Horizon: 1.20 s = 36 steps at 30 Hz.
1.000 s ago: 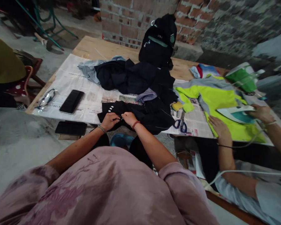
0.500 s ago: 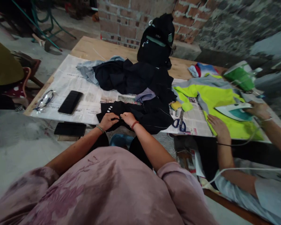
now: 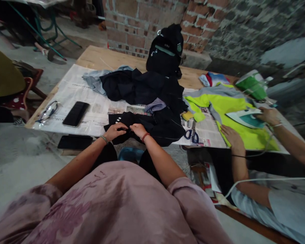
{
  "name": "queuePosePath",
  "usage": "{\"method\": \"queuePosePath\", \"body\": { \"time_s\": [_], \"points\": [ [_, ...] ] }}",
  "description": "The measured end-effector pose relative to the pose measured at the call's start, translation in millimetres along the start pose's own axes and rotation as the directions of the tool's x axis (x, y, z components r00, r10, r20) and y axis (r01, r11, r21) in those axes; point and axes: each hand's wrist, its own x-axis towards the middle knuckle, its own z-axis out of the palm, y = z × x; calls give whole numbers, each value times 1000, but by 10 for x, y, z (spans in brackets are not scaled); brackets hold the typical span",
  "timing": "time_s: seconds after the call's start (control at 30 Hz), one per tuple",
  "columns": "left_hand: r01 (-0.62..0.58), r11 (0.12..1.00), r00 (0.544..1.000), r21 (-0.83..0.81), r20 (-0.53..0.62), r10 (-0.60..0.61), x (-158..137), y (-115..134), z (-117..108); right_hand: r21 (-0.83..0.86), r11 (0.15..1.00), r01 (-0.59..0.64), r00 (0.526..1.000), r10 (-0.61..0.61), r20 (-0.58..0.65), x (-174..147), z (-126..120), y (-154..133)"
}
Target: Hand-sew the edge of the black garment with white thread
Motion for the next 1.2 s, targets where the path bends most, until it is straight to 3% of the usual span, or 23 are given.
{"method": "queuePosePath", "body": {
  "time_s": [0.13, 1.2],
  "points": [
    [-30, 999, 999, 13, 42, 29, 2, -23, -37, -6, 1000, 9, 1000, -9, -4, 0, -4, -2],
    [-160, 951, 987, 265, 33, 157, -1, -58, 49, -35, 999, 17, 1000, -18, -18, 17, 2, 15]
  ]
}}
